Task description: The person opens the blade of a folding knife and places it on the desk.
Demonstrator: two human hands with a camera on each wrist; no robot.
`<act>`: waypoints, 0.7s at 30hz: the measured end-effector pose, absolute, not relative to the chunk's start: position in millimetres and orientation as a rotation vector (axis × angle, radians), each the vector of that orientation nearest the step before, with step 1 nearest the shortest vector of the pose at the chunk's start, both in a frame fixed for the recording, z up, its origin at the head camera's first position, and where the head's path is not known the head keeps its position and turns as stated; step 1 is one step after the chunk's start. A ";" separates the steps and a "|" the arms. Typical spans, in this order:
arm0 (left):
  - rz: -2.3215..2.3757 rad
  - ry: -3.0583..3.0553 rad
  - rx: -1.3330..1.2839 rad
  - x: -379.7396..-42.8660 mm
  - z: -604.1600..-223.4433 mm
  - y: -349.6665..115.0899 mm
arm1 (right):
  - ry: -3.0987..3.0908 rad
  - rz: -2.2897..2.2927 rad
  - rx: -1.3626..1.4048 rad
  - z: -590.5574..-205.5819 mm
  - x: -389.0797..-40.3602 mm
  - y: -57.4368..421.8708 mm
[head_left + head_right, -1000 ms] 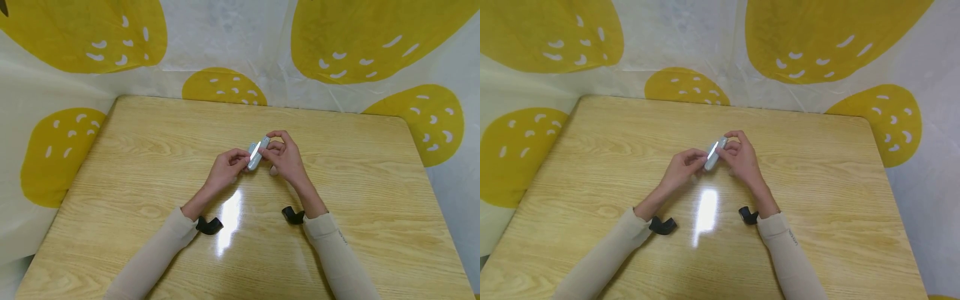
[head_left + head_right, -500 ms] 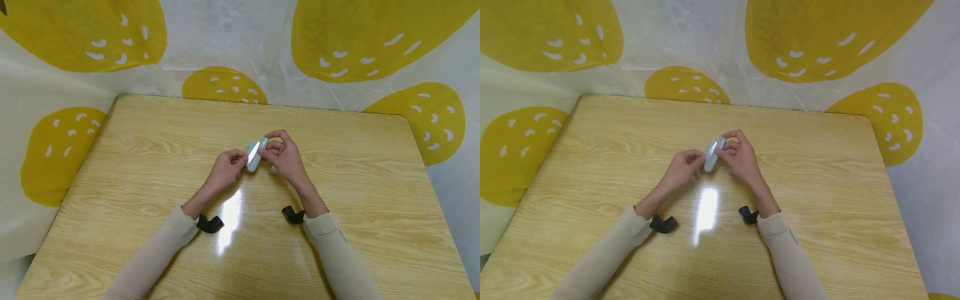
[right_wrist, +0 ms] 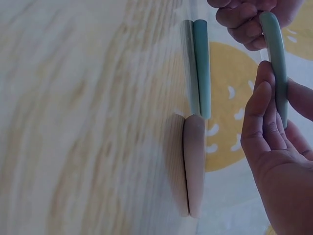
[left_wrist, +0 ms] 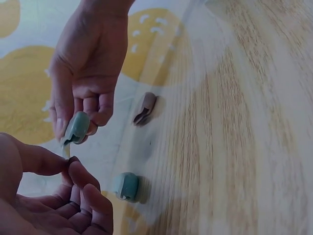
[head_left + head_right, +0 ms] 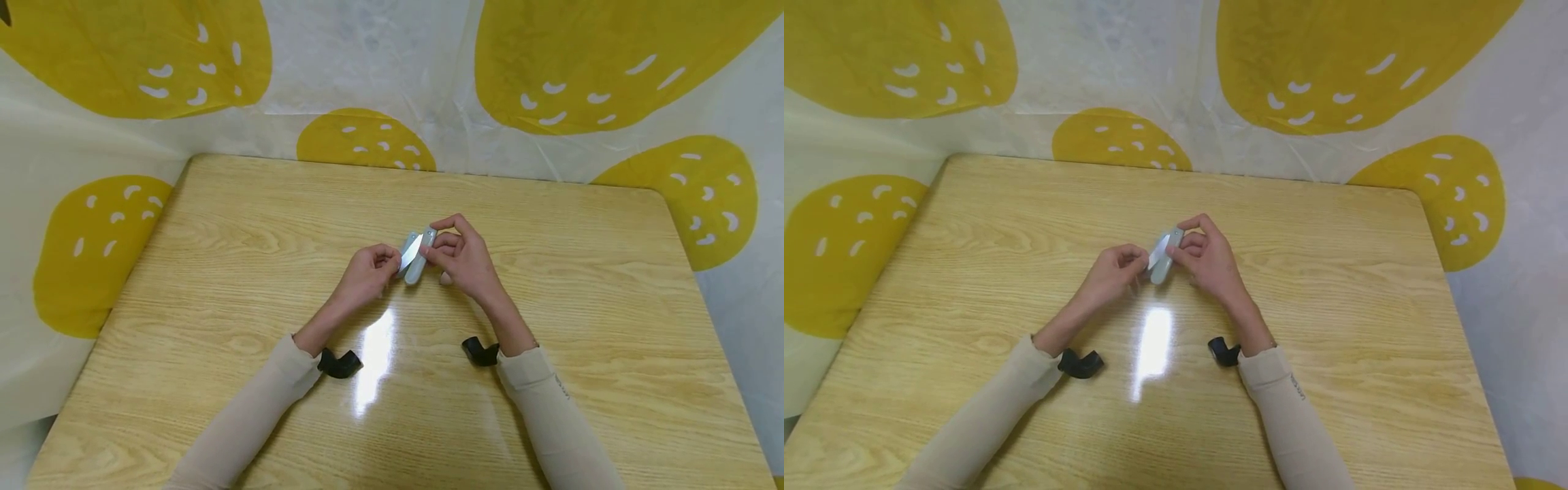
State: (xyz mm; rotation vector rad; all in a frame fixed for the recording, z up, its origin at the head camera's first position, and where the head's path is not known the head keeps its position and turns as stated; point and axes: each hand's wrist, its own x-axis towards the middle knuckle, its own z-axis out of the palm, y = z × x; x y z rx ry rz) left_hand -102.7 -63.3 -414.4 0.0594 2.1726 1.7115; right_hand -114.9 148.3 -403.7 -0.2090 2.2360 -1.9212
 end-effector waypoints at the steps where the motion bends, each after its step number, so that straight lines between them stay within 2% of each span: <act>1: 1.701 2.179 0.062 -102.7 -414.3 -63.6 | 2.236 -1.915 -0.209 -404.1 -114.6 148.4; 21: 1.719 2.237 0.075 -107.5 -418.9 -74.4 | 2.214 -1.865 -0.230 -407.9 -113.2 147.5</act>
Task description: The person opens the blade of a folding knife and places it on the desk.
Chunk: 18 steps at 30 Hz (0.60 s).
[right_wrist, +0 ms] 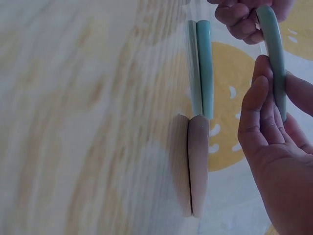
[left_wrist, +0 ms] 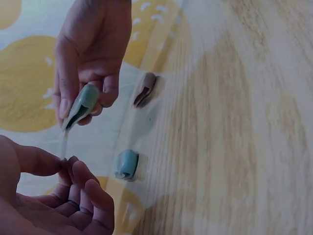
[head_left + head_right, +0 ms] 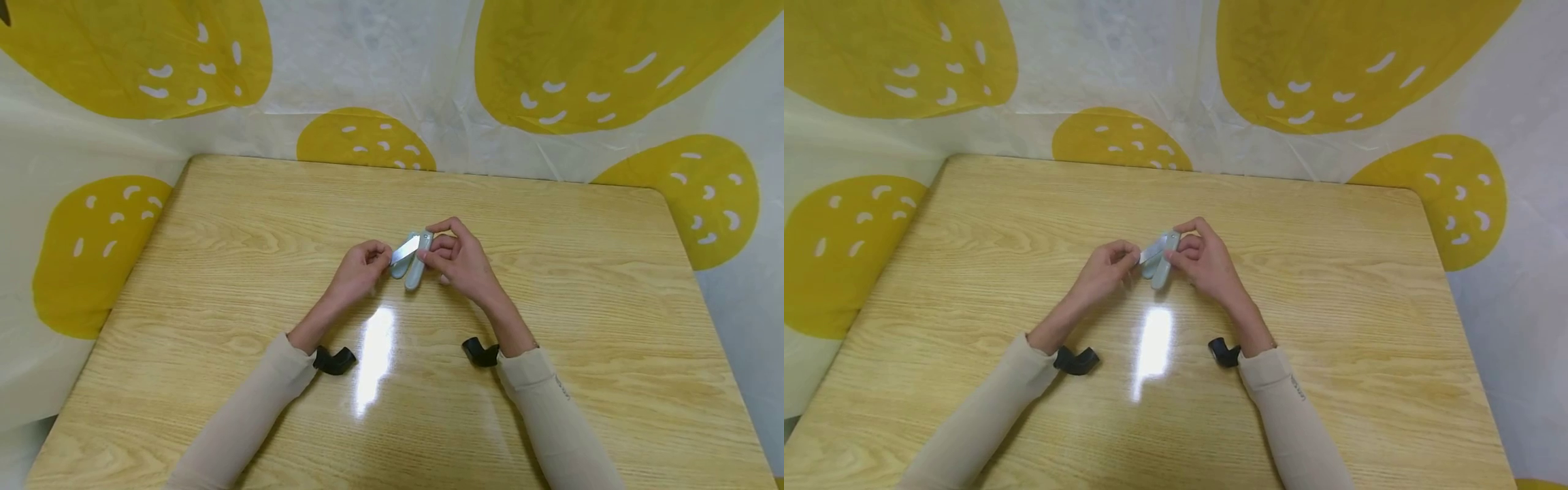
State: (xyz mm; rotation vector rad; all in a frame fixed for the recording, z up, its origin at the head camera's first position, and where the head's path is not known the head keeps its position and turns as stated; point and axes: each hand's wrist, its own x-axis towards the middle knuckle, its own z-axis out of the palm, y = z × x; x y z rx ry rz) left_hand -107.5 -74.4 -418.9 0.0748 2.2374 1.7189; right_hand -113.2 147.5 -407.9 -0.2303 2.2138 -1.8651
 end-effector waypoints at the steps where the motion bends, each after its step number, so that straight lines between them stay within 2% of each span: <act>1: 1.741 2.227 0.073 -107.5 -419.4 -73.9 | 2.221 -1.869 -0.228 -408.1 -113.5 147.4; 18: 1.903 2.222 0.054 -103.6 -420.7 -65.9 | 2.236 -1.932 -0.243 -409.2 -114.3 145.0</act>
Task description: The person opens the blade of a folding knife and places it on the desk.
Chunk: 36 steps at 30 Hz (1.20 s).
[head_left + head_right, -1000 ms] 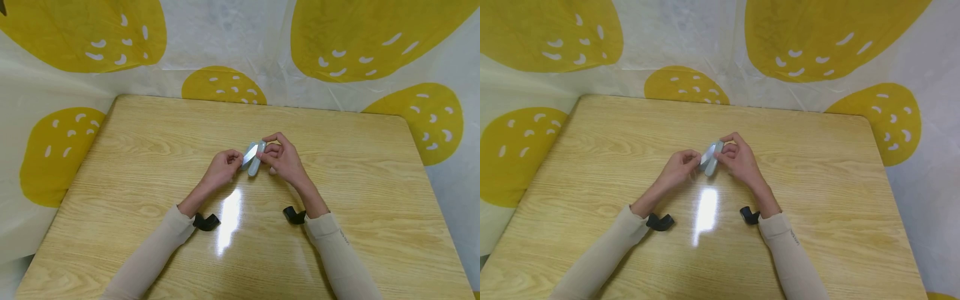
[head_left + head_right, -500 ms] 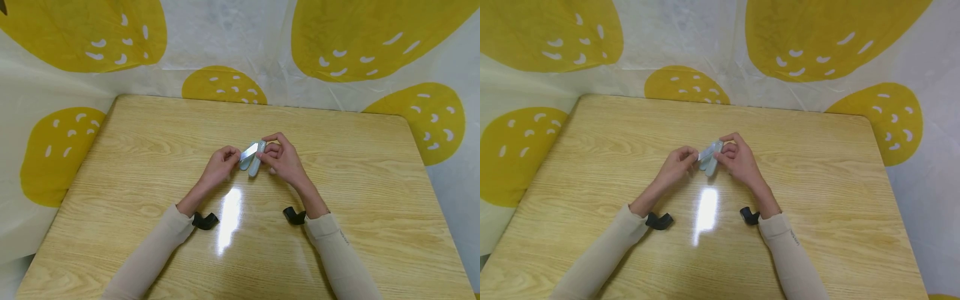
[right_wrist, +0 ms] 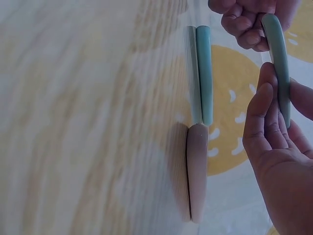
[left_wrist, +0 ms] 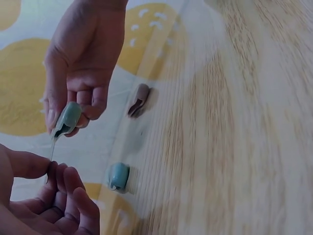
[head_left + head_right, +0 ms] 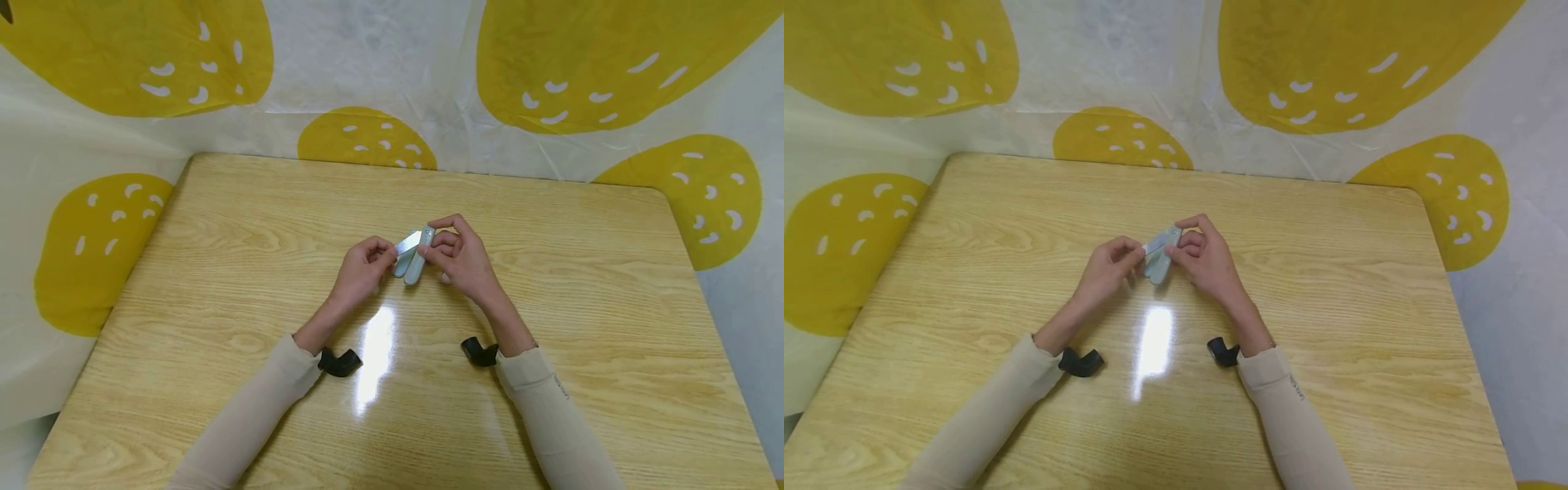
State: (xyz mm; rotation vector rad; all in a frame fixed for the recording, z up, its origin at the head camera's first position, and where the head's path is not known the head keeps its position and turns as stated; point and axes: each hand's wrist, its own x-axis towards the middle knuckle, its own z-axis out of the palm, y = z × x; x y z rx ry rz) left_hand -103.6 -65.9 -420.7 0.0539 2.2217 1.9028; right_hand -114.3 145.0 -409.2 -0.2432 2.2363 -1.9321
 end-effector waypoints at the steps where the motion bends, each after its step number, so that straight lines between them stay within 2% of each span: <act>1: 1.906 2.223 0.054 -103.6 -420.8 -66.1 | 2.235 -1.932 -0.241 -408.9 -114.2 144.8; 12: 1.918 2.306 0.008 -107.8 -422.6 -70.1 | 2.222 -1.933 -0.257 -406.7 -113.0 144.8; 36: 2.338 2.042 -0.053 -113.7 -427.1 -65.5 | 2.217 -1.920 -0.312 -408.4 -112.2 146.2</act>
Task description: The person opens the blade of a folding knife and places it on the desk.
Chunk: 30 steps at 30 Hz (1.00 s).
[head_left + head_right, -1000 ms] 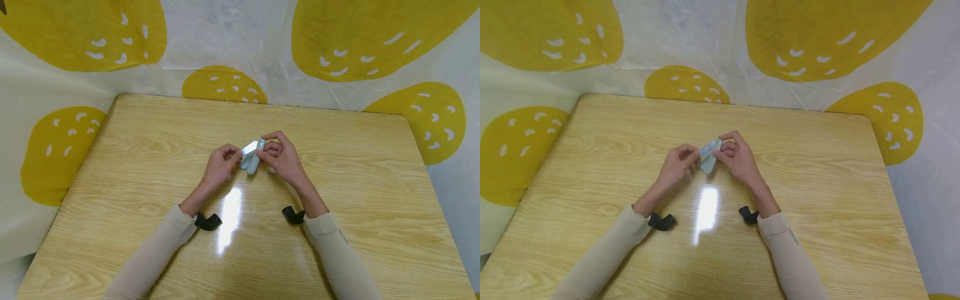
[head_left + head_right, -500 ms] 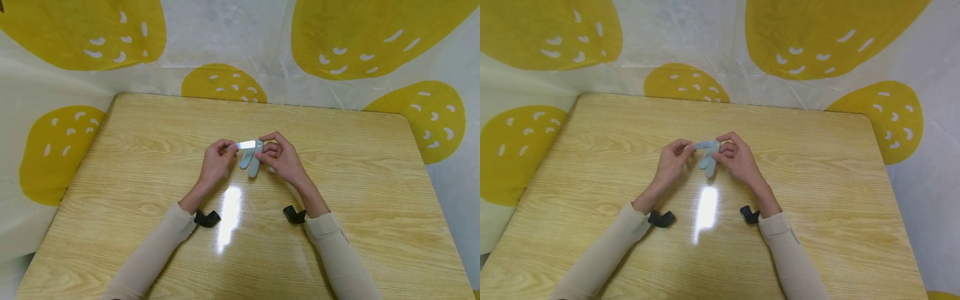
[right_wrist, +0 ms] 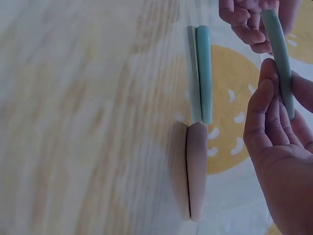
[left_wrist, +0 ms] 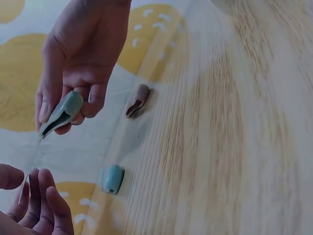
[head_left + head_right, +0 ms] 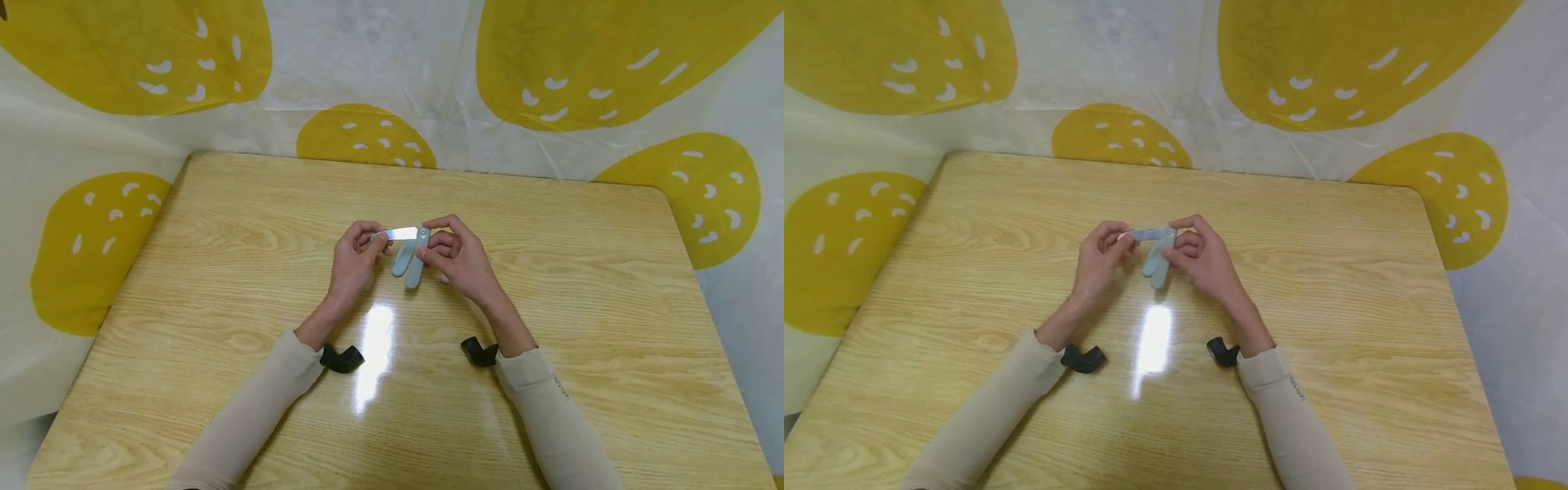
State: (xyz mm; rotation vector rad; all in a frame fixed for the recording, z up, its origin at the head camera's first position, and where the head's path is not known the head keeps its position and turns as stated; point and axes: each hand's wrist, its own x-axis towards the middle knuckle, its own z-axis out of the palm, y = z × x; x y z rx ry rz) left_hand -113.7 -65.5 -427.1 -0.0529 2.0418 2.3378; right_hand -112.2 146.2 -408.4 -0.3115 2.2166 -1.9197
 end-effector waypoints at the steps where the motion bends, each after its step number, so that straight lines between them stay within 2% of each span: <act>1: 2.353 2.030 -0.055 -113.7 -427.3 -64.9 | 2.218 -1.923 -0.310 -408.7 -112.3 146.1; 16: 2.488 1.911 -0.153 -117.0 -428.9 -59.0 | 2.204 -1.959 -0.293 -407.7 -112.6 145.0; 30: 2.378 2.000 -0.253 -119.3 -423.6 -66.5 | 2.217 -1.952 -0.302 -406.3 -111.5 144.5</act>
